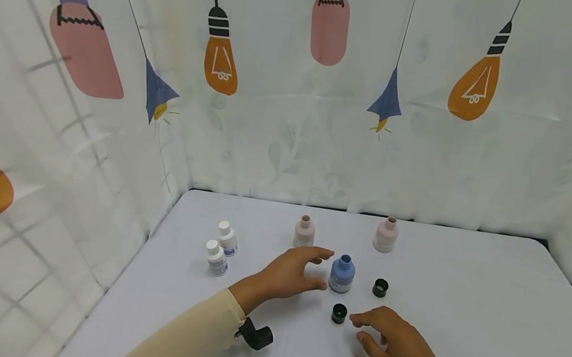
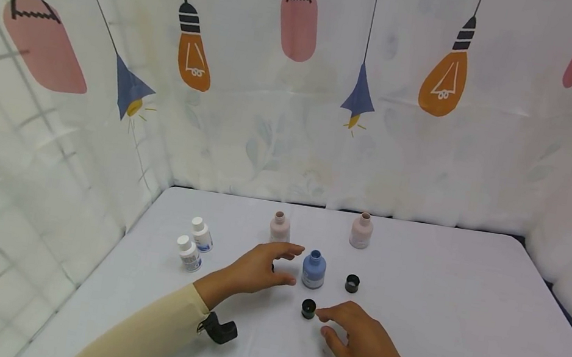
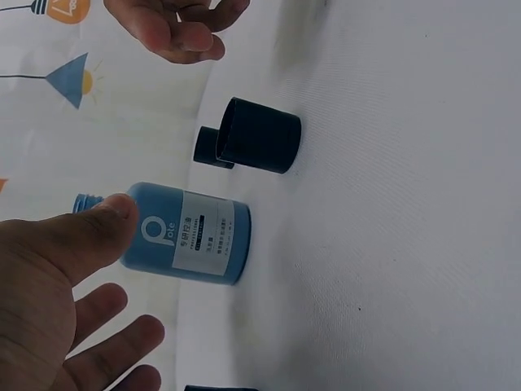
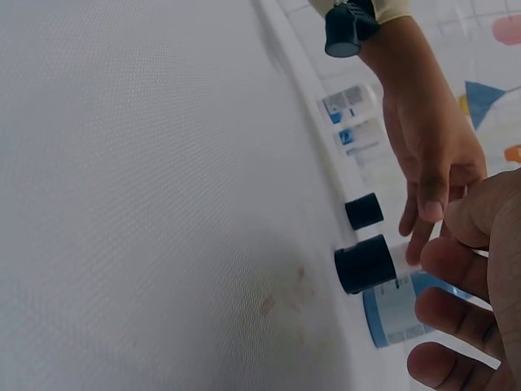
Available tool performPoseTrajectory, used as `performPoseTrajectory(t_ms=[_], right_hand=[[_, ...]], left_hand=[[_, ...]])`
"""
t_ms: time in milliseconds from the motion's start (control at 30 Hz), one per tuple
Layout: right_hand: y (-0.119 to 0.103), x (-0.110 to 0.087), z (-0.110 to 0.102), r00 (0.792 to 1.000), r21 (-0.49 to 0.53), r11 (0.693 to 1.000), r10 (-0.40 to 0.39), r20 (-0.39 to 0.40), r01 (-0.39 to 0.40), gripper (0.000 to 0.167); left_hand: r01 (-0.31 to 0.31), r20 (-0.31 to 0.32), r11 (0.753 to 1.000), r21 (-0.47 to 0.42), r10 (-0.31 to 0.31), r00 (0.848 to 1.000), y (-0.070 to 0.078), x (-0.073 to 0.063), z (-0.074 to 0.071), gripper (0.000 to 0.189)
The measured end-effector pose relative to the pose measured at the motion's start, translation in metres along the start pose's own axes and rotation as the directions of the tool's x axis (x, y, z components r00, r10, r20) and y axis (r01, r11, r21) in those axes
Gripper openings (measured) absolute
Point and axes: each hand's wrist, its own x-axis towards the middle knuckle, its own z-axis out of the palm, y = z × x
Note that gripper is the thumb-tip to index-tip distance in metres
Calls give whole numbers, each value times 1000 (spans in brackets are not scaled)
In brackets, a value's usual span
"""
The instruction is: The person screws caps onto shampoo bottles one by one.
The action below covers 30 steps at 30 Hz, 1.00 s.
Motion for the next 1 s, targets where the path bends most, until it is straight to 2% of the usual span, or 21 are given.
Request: performPoseTrajectory(t_ms=[167,567,1000], right_hand=[[0,0,0,1000,3,1000,-14,-7,14,26],[0,0,0,1000,2,1000,-4,-1,4,27],[1,0,1,1000,1,1000,-15,-10,15,25]], left_hand=[[-1,12,1000,3,1,1000,3,6,2,65],[65,31,998,24,-66,997,6,17,9,65],[68,57,995,72,-72,996,4,29,18,69]])
